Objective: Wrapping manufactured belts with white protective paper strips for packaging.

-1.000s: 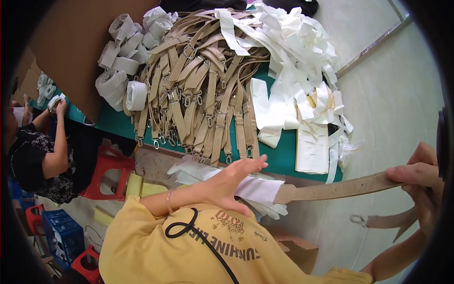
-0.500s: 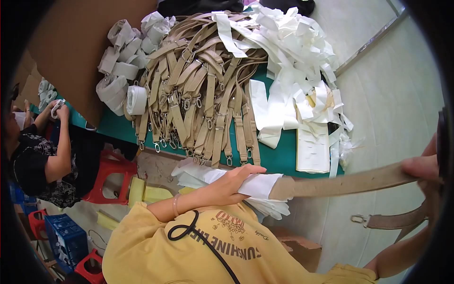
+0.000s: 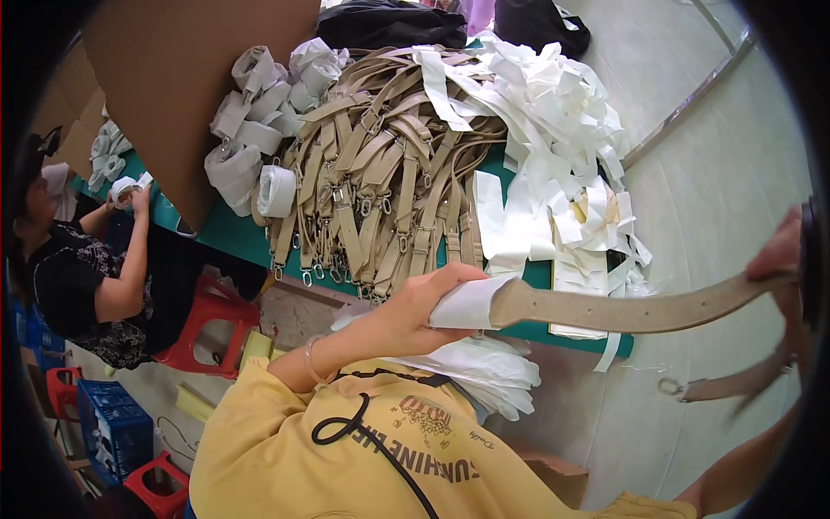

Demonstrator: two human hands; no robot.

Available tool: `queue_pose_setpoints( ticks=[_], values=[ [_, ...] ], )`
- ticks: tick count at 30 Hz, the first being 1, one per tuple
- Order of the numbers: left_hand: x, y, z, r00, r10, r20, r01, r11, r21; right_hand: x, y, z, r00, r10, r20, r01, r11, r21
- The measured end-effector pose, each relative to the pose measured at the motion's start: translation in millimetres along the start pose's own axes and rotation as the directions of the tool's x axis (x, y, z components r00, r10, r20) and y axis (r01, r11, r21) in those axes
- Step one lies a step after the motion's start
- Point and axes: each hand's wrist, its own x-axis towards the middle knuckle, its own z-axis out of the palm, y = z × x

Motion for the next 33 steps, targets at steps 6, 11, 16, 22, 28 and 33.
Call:
queue_pose_setpoints(
  ticks=[6,11,16,22,28,33],
  values=[
    [-1.4,9.9,-9.3,0.998,-0.027,0.059,0.031,0.997,-0.072,53.0,-9.7,79.7,0.939,-0.2,-0.281,0.204,0.979,-0.015],
    [-8.2,1.8,-9.0,0.999,0.022,-0.041,-0.025,0.997,-0.068,58.9,-27.6,91.2,0.974,-0.07,-0.214,0.068,0.998,-0.014],
    [-8.1,0.7,-15.4,0.996,-0.088,0.031,0.09,0.992,-0.091,66.5,-42.8,108.7,0.981,-0.085,-0.175,0.066,0.992,-0.112],
    [-10.0,-2.7,-25.8,1.0,-0.012,0.003,0.012,0.999,-0.03,78.4,-41.3,105.0,0.959,-0.197,-0.204,0.173,0.976,-0.132],
    [-1.3,-9.3,-33.8,0.996,0.058,0.06,-0.053,0.995,-0.083,71.3,-39.4,88.7,0.967,-0.141,-0.212,0.121,0.987,-0.101],
    [10.6,-26.9,-37.3,0.911,-0.159,0.381,0.404,0.528,-0.747,79.2,-37.4,90.1,0.969,-0.19,-0.156,0.178,0.98,-0.086]
  ],
)
